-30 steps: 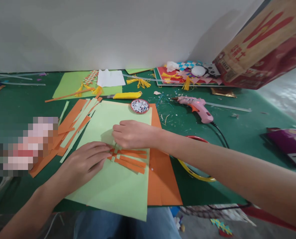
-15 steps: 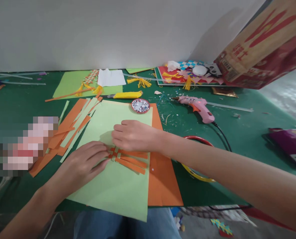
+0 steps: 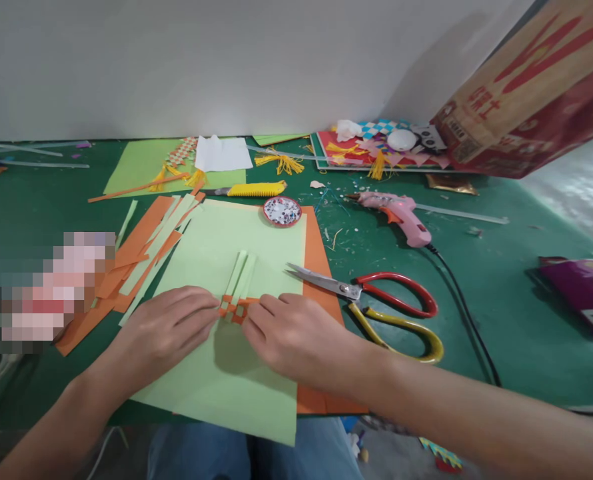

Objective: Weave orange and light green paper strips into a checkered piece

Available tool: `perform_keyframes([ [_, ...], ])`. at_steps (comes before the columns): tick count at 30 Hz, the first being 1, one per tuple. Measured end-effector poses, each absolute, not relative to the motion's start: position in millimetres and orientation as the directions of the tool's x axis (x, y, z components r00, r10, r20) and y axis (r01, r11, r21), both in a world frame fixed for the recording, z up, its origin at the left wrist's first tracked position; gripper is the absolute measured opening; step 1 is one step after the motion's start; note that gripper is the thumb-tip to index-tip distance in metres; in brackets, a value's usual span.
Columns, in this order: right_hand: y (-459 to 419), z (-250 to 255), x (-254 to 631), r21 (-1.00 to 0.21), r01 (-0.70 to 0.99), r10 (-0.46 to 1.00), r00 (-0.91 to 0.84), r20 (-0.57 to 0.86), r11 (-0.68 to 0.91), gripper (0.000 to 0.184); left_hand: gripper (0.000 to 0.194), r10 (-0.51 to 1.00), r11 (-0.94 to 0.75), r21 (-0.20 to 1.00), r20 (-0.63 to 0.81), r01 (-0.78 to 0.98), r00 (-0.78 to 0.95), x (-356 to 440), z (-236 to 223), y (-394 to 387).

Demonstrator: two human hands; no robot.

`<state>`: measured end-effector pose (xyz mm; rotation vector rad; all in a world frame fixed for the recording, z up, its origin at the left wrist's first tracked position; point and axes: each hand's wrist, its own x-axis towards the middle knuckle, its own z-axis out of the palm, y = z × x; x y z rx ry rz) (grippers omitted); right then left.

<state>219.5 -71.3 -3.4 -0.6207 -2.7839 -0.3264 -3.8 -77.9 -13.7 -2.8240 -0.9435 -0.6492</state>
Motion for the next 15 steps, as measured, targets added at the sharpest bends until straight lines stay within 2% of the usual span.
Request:
perform_keyframes([
  [5,-74.6,-6.9,218.1,0.193,0.462,0.377,-0.856,0.354,0.866,0.026,0.017,0.583,-0.801,0.121,0.374,0.586,0.721,-8.1,-9.3,-80.6],
  [11,-77.1,-8.0,215.3,0.147,0.5,0.419,-0.826,0.378,0.853,0.025,0.013,0.553,-0.799,0.04,0.44,0.6,0.708,-6.0,-10.6,-84.8],
  [15,-79.1,-7.0,213.8,0.158,0.517,0.435,-0.821,0.369,0.841,0.023,0.015,0.642,-0.739,0.119,0.424,0.663,0.639,-3.6,-13.1,-81.9],
])
